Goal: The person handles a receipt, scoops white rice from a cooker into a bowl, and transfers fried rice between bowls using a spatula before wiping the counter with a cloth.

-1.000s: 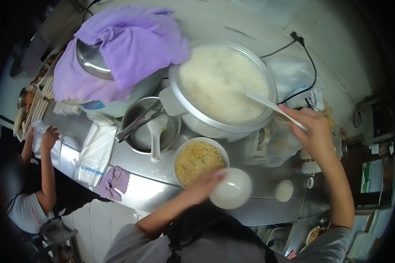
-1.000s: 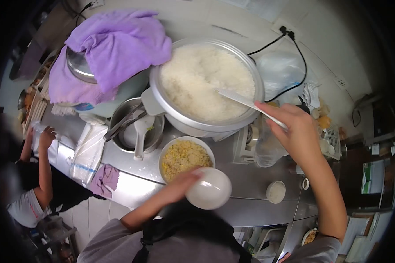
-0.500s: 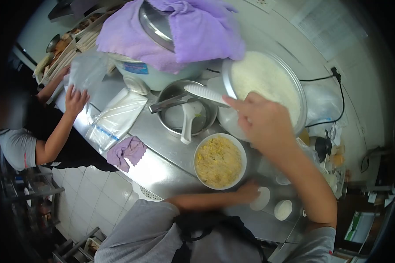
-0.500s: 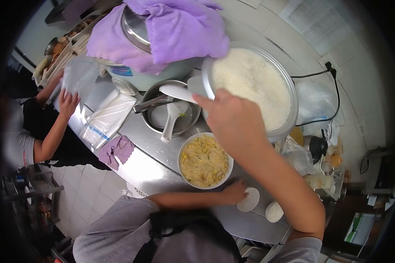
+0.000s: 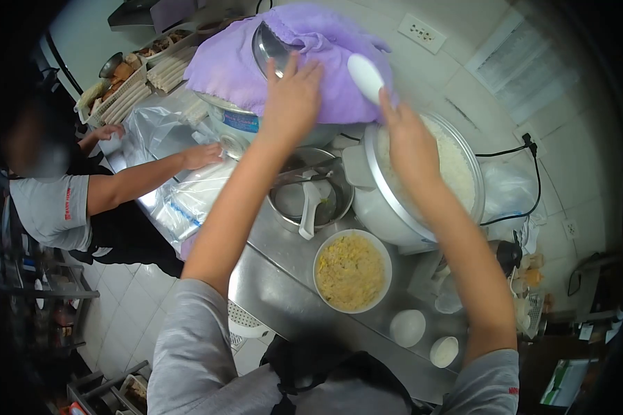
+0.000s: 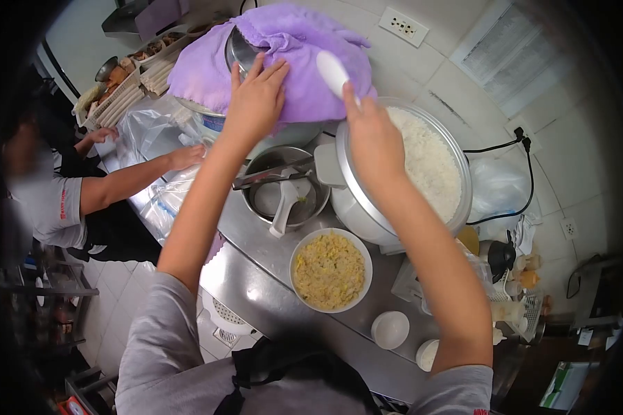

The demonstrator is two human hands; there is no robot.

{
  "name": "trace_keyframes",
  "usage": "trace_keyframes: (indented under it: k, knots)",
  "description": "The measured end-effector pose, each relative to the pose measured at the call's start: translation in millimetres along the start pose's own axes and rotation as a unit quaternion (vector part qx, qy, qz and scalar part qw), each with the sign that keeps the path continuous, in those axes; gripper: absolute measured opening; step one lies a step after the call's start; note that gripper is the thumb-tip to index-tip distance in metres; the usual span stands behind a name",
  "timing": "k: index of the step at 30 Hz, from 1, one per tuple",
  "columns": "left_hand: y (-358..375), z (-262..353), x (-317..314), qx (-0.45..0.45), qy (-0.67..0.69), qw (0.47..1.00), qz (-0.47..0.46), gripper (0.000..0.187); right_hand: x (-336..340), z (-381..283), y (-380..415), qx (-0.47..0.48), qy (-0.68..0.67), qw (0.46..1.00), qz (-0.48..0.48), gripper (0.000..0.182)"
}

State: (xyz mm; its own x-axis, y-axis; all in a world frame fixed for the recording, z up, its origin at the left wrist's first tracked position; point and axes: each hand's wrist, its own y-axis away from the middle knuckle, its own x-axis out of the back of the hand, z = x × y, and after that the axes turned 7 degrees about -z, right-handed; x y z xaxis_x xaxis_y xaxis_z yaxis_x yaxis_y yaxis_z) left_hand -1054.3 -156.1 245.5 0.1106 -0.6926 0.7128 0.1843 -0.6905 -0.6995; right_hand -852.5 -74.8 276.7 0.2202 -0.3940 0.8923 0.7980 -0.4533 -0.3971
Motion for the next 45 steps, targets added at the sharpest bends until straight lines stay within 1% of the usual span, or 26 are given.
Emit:
trace_keyframes:
  k: [1,3,5,8,9,11,12,14,15,16,17,18,19,20,21,22,23,26,27,29,30,32,35,39,42,45]
  knots:
    - [-5.0,-11.6,-10.2,-0.006,-0.028,0.999,-0.016,0.043,13.8,-8.6,21.5,0.030,-0.010,0.999,-0.013,0.061]
    - [-8.9,-21.3,-13.2,-0.009,-0.067,0.997,-0.039,0.044,41.0,-10.3,65.3,0.055,-0.024,0.994,-0.088,0.063]
    - [-8.2,-20.5,-10.4,-0.009,-0.081,0.995,-0.060,0.045,68.0,3.6,100.2,0.131,-0.033,0.979,-0.155,0.061]
    - [-6.4,-21.0,-18.7,-0.013,-0.029,0.999,-0.013,0.046,101.7,31.1,117.1,-0.025,-0.267,0.944,-0.191,0.057]
    - [-6.0,-14.9,-14.7,0.001,-0.005,1.000,-0.004,0.044,110.0,40.1,120.2,-0.108,-0.374,0.897,-0.208,0.057]
    - [-3.2,11.8,8.2,0.018,0.066,0.996,0.061,0.036,122.4,59.2,120.8,-0.262,-0.566,0.751,-0.215,0.056]
    - [2.5,26.8,22.7,0.028,0.100,0.990,0.091,0.033,126.6,66.1,123.8,-0.270,-0.562,0.753,-0.211,0.056]
    - [28.9,60.7,51.4,0.097,0.317,0.944,0.000,0.023,131.9,78.9,132.4,-0.286,-0.555,0.753,-0.206,0.055]
    - [51.0,79.9,56.8,0.122,0.403,0.903,-0.089,0.021,125.8,94.9,143.7,-0.275,-0.558,0.758,-0.197,0.049]
    - [79.4,93.2,55.4,0.060,0.464,0.863,-0.188,0.022,129.5,110.2,150.4,-0.294,-0.554,0.743,-0.232,0.049]
    - [115.2,115.3,51.6,0.071,0.616,0.712,-0.331,0.024,134.7,125.1,154.6,-0.313,-0.551,0.726,-0.267,0.049]
    - [132.0,134.8,63.5,0.067,0.554,0.642,-0.526,0.029,139.4,136.3,159.2,-0.328,-0.549,0.707,-0.302,0.050]
    - [165.0,154.4,51.3,-0.041,0.535,0.635,-0.556,0.037,143.3,143.0,163.9,-0.371,-0.496,0.716,-0.322,0.038]
    - [180.2,174.0,50.8,-0.079,0.433,0.618,-0.651,0.047,144.1,147.7,169.5,-0.357,-0.400,0.780,-0.324,0.033]
    - [202.9,189.4,39.1,-0.111,0.431,0.614,-0.652,0.056,144.3,151.7,173.5,-0.334,-0.298,0.833,-0.324,0.030]
    - [213.0,203.0,31.1,-0.099,0.428,0.625,-0.645,0.058,144.9,155.5,174.4,-0.305,-0.191,0.876,-0.321,0.027]
    - [220.8,216.6,25.1,-0.087,0.425,0.635,-0.639,0.062,150.3,153.5,166.1,-0.301,-0.127,0.887,-0.325,0.022]
    - [239.1,259.9,4.3,-0.081,0.425,0.664,-0.610,0.072,141.3,158.6,153.0,-0.269,-0.077,0.888,-0.365,0.025]
    - [241.0,272.4,0.7,-0.084,0.425,0.674,-0.598,0.075,131.2,160.8,149.3,-0.294,-0.124,0.866,-0.385,0.026]
    - [231.0,291.6,-4.7,-0.059,0.430,0.649,-0.625,0.078,100.5,164.8,148.6,-0.339,-0.214,0.814,-0.420,0.028]
    - [227.1,300.7,-7.3,-0.048,0.434,0.635,-0.637,0.079,91.9,164.5,154.4,-0.377,-0.267,0.790,-0.404,0.027]
    - [240.0,319.9,-26.7,-0.042,0.453,0.639,-0.619,0.075,79.2,160.7,167.9,-0.444,-0.366,0.730,-0.368,0.027]
    - [264.3,343.9,-54.9,-0.046,0.474,0.637,-0.606,0.064,66.9,151.3,182.2,-0.484,-0.479,0.654,-0.329,0.026]
    - [295.2,364.6,-88.4,-0.088,0.529,0.621,-0.571,0.053,43.8,147.0,189.1,-0.495,-0.577,0.584,-0.285,0.027]
    - [277.6,355.8,-73.7,0.041,0.559,0.453,-0.693,0.054,27.2,140.7,187.9,-0.504,-0.608,0.558,-0.254,0.029]
    - [269.9,327.7,-44.8,0.124,0.641,0.349,-0.672,0.057,15.1,134.4,180.4,-0.457,-0.489,0.705,-0.235,0.031]
